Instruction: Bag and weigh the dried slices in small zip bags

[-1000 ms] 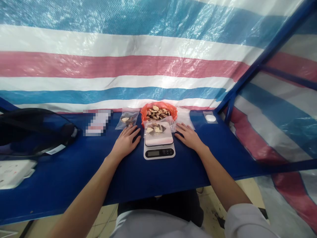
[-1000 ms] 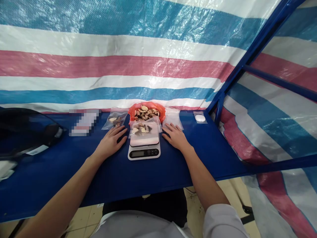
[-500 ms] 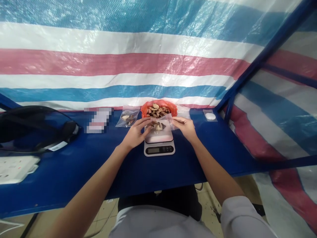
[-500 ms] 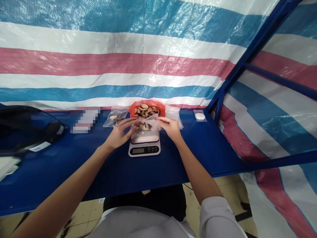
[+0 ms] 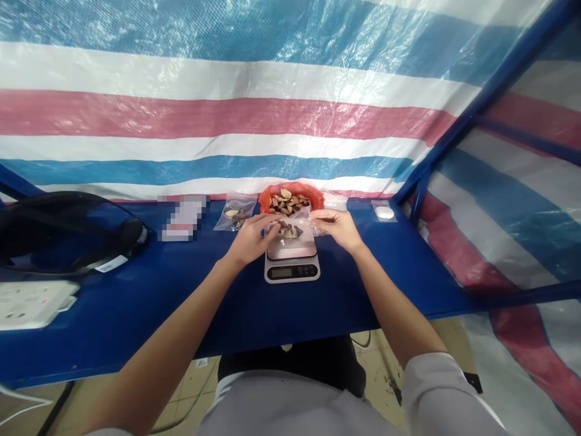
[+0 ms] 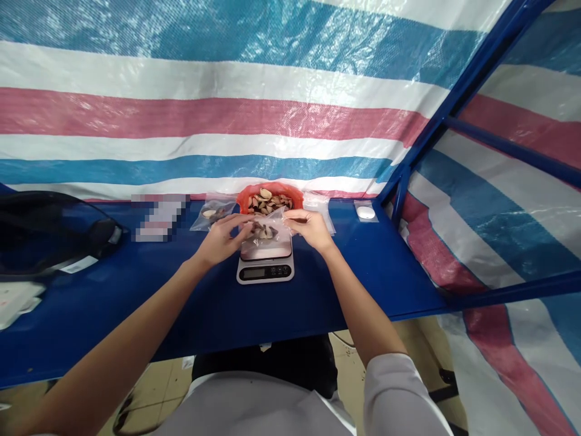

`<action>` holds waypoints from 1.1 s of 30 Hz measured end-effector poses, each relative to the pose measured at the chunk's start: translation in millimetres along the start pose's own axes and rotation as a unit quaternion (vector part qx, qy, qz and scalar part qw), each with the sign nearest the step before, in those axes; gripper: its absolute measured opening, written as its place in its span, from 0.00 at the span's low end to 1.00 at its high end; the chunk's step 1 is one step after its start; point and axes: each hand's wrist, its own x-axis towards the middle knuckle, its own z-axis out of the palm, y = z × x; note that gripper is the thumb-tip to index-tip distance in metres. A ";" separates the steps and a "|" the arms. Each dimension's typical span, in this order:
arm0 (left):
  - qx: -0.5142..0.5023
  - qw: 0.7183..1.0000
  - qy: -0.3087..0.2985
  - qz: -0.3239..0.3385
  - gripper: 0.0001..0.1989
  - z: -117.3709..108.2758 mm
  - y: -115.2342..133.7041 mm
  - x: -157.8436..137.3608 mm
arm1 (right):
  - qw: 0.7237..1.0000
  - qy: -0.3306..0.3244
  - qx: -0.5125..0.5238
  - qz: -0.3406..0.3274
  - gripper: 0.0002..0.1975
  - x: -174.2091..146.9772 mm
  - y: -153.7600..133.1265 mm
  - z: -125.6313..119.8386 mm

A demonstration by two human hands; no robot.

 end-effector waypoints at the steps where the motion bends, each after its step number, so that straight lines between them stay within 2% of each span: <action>1: 0.000 1.000 0.005 -0.009 0.19 -0.8 1.6 3.4 | 1.000 -0.011 -0.013 -0.018 0.21 1.8 -3.0 0.0; 6: -0.043 0.997 0.005 -0.066 0.21 -4.2 10.3 23.1 | 0.993 -0.061 -0.060 -0.084 0.15 9.9 -20.5 3.1; 11: -0.168 0.975 -0.062 -0.132 0.23 -9.5 17.9 39.7 | 0.982 -0.094 -0.095 -0.136 0.11 17.8 -36.0 6.5; 13: -0.210 0.965 -0.086 -0.133 0.22 -12.1 19.6 43.9 | 0.978 -0.100 -0.103 -0.153 0.10 20.5 -41.2 7.0; 16: -0.258 0.954 -0.085 -0.128 0.20 -14.6 21.4 47.5 | 0.974 -0.104 -0.114 -0.166 0.08 22.5 -48.6 6.2; 21: -0.343 0.923 0.002 -0.176 0.20 -9.0 22.4 45.4 | 0.977 -0.095 -0.100 -0.164 0.08 21.1 -55.7 0.1; 25: -0.407 0.884 0.084 -0.216 0.20 3.1 21.2 37.6 | 0.988 -0.033 -0.035 -0.148 0.11 20.2 -49.8 -1.8; 30: -0.486 0.811 0.161 -0.282 0.20 17.7 32.1 26.8 | 0.998 0.030 0.056 -0.009 0.22 21.2 -30.7 11.5; 33: -0.517 0.774 0.196 -0.310 0.20 23.0 43.8 20.9 | 0.993 0.042 0.105 0.036 0.24 21.5 -21.7 21.9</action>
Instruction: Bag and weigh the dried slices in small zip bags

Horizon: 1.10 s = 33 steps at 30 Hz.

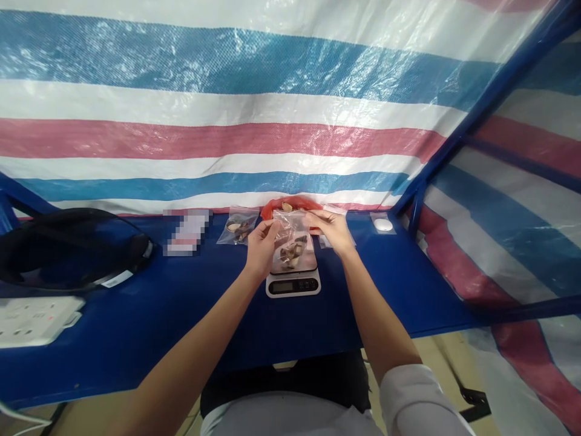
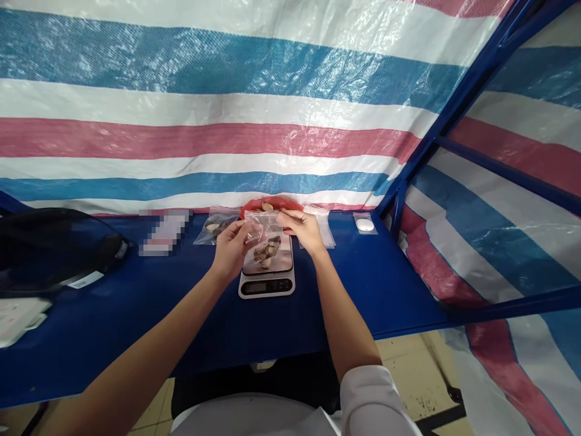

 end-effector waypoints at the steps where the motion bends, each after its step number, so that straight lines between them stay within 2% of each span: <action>1: -0.011 1.000 0.006 -0.006 0.20 1.5 -0.5 -3.3 | 1.000 0.000 0.013 0.004 0.24 -0.2 2.5 2.4; 8: -0.007 1.000 -0.023 -0.007 0.20 -2.0 -2.1 0.5 | 0.999 -0.002 0.047 -0.017 0.20 -2.6 16.4 11.2; 16: 0.014 0.999 -0.045 0.019 0.17 -6.2 -10.7 21.7 | 0.996 0.022 0.084 0.015 0.21 1.3 34.8 9.4; 22: 0.061 0.995 -0.060 0.051 0.14 -20.7 -21.6 34.1 | 0.996 0.041 0.079 0.012 0.20 0.1 38.3 8.2; 27: 0.066 0.995 -0.057 0.056 0.13 -32.4 -27.7 34.6 | 0.997 0.044 0.053 0.022 0.22 -4.2 39.1 8.3; 33: 0.050 0.995 -0.064 0.056 0.12 -38.5 -27.2 31.5 | 0.996 0.039 0.080 0.020 0.21 -8.0 41.1 6.0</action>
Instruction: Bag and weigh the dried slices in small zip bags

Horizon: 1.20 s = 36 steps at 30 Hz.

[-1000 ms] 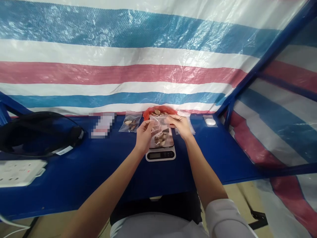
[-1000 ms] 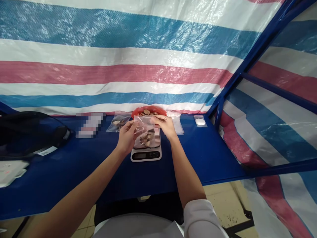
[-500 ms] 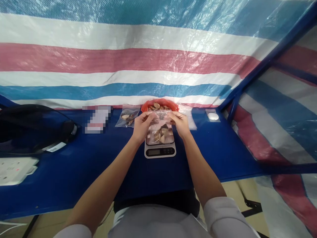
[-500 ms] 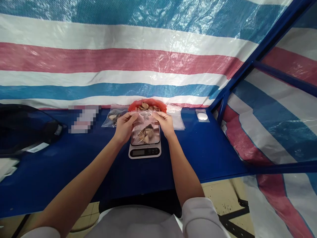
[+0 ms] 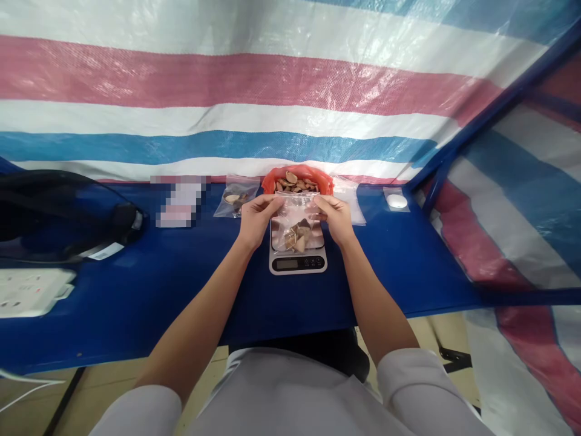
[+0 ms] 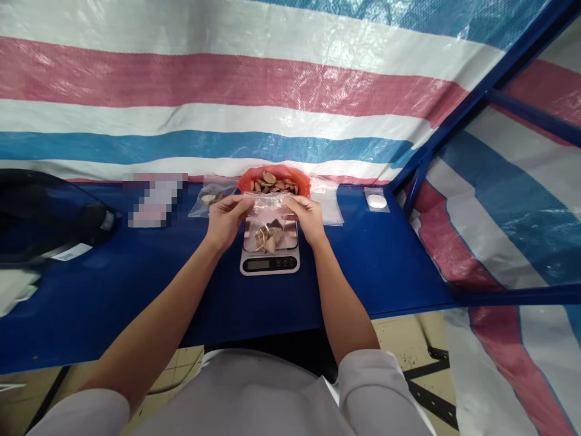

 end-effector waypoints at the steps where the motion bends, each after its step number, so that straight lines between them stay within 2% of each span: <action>1: -0.005 1.000 0.002 0.000 0.12 -0.1 0.5 0.1 | 1.000 -0.002 -0.003 -0.002 0.21 -0.8 0.4 -0.7; 6: -0.024 0.999 0.023 -0.006 0.15 2.5 4.5 1.5 | 0.999 -0.007 -0.036 -0.010 0.22 -3.8 2.7 -3.8; 15: -0.020 0.999 0.035 -0.024 0.16 2.6 3.9 1.3 | 1.000 0.003 -0.019 -0.007 0.22 -1.4 2.7 -6.0; 23: -0.012 1.000 0.000 -0.026 0.14 -0.6 1.2 0.9 | 1.000 0.006 -0.013 0.006 0.22 -2.2 0.9 -3.9; 30: -0.004 0.998 0.035 -0.044 0.15 -1.7 2.3 2.1 | 1.000 0.020 -0.021 -0.009 0.21 -1.7 2.7 -3.6; 36: -0.004 0.999 0.036 -0.039 0.15 -1.3 0.5 1.8 | 0.998 0.022 -0.043 -0.034 0.20 -2.0 5.2 -2.3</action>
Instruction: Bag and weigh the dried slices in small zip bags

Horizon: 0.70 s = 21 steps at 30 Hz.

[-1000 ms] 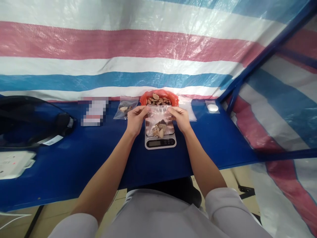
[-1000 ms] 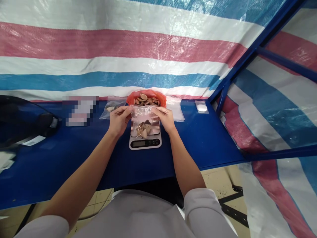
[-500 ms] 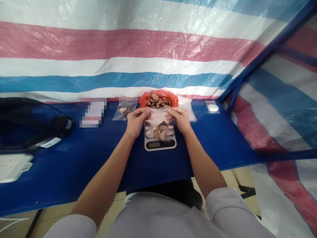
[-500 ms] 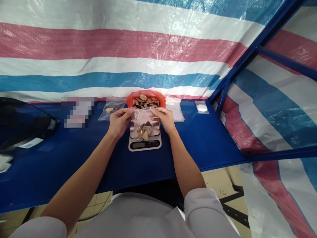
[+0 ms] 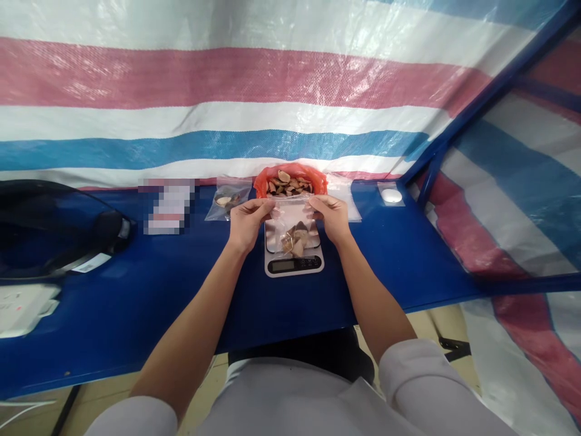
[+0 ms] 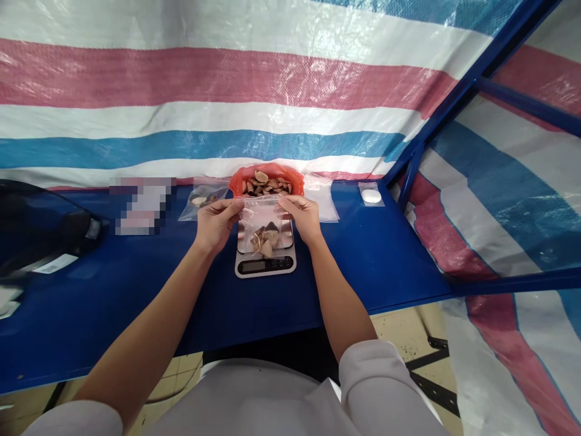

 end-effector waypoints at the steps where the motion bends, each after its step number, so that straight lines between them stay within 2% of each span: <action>1: 0.002 1.000 0.000 0.003 0.15 -0.2 -0.7 -0.4 | 1.000 0.004 0.004 0.001 0.20 0.0 0.5 0.4; 11: 0.020 0.999 0.025 0.036 0.13 -0.3 -6.1 -4.0 | 0.999 -0.010 0.010 0.031 0.21 -1.0 0.8 2.9; 14: 0.022 0.999 0.029 0.036 0.14 -0.5 -6.8 -4.2 | 1.000 -0.009 0.017 0.020 0.20 -2.2 0.5 4.0; 21: 0.019 1.000 -0.017 -0.002 0.14 2.0 -4.1 -8.8 | 1.000 0.010 0.028 0.001 0.18 -4.1 -1.0 7.6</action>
